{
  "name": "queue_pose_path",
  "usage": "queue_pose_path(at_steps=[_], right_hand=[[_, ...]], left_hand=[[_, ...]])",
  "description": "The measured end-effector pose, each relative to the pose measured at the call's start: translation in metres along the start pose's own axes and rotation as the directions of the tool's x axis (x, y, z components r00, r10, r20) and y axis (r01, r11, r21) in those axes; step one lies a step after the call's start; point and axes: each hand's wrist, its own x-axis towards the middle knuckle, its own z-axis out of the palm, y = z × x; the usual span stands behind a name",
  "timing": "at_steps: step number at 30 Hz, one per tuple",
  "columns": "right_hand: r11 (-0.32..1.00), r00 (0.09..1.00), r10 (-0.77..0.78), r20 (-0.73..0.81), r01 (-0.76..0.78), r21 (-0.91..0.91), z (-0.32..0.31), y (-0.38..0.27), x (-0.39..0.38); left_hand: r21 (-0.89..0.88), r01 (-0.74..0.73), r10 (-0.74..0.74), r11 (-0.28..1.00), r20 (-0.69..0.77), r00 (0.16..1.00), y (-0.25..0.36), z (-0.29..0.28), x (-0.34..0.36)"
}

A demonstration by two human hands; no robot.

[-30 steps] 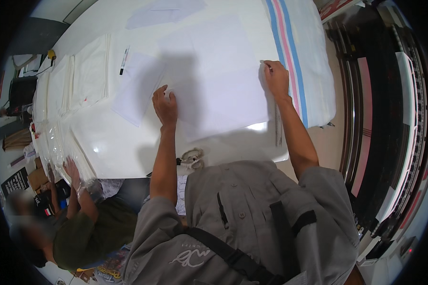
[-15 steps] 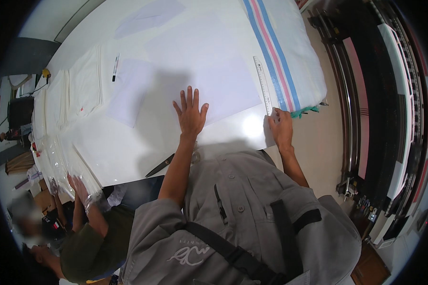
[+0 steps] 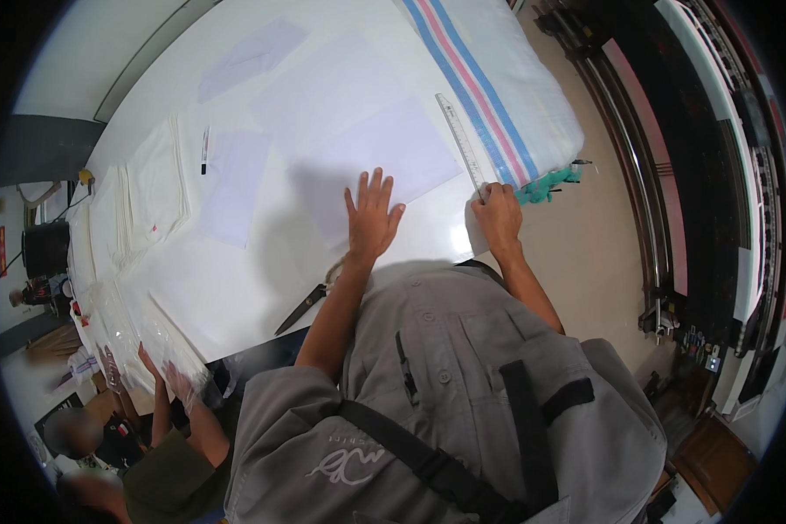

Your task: The person measures a white fabric sheet on a table using a ruler, then cuts the fabric with scissors. The person folds the cut piece and places it on a stack of similar pieces.

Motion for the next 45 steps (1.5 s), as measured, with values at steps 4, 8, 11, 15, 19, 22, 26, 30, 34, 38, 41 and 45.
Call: queue_pose_path(at_steps=[4, 8, 11, 15, 19, 22, 26, 30, 34, 38, 41, 45], right_hand=[[1.0, 1.0, 0.002, -0.005, -0.002, -0.005, 0.004, 0.01, 0.007], [0.988, 0.995, -0.051, -0.081, 0.063, 0.144, 0.009, 0.02, 0.025], [0.94, 0.997, -0.065, -0.038, 0.074, 0.334, 0.007, 0.016, 0.029], [0.916, 0.995, -0.085, -0.042, 0.095, 0.389, 0.01, 0.005, 0.021], [0.806, 0.986, 0.035, 0.161, -0.123, 0.58, 0.0, -0.007, 0.016], [0.776, 0.982, 0.013, 0.189, -0.129, 0.617, 0.002, -0.006, 0.016], [0.794, 0.994, 0.008, 0.108, -0.072, 0.604, 0.012, -0.008, 0.015], [0.874, 0.974, -0.177, -0.14, 0.221, 0.433, 0.03, -0.002, 0.008], [0.918, 0.973, -0.214, -0.091, 0.232, 0.321, 0.034, -0.004, 0.001], [0.922, 0.965, -0.25, -0.082, 0.263, 0.283, 0.031, -0.009, -0.004], [0.93, 0.969, -0.238, -0.069, 0.248, 0.27, 0.029, -0.012, -0.001], [0.928, 0.98, -0.194, -0.045, 0.198, 0.315, 0.03, -0.008, 0.002]], left_hand=[[0.001, -0.04, 0.04, 0.999, 0.059, 0.997, 0.013, 0.003, -0.004], [0.005, -0.042, 0.042, 0.999, 0.066, 0.997, 0.011, 0.006, -0.005], [0.014, -0.05, 0.048, 0.999, 0.081, 0.996, 0.012, 0.009, -0.006], [0.029, -0.047, 0.044, 0.998, 0.087, 0.995, 0.014, 0.009, -0.01], [0.048, -0.052, 0.049, 0.997, 0.07, 0.996, 0.013, 0.012, -0.01], [0.055, -0.046, 0.042, 0.997, 0.071, 0.997, 0.013, 0.014, -0.012], [0.048, -0.052, 0.049, 0.997, 0.064, 0.997, 0.012, 0.014, -0.011], [0.06, -0.041, 0.037, 0.997, 0.07, 0.997, 0.013, 0.012, -0.012], [0.067, -0.029, 0.024, 0.997, 0.068, 0.997, 0.015, 0.012, -0.014], [0.035, -0.032, 0.029, 0.999, 0.062, 0.998, 0.015, 0.011, -0.014], [0.028, -0.029, 0.027, 0.999, 0.066, 0.997, 0.015, 0.011, -0.014], [0.035, -0.036, 0.035, 0.999, 0.051, 0.998, 0.015, 0.012, -0.014]])
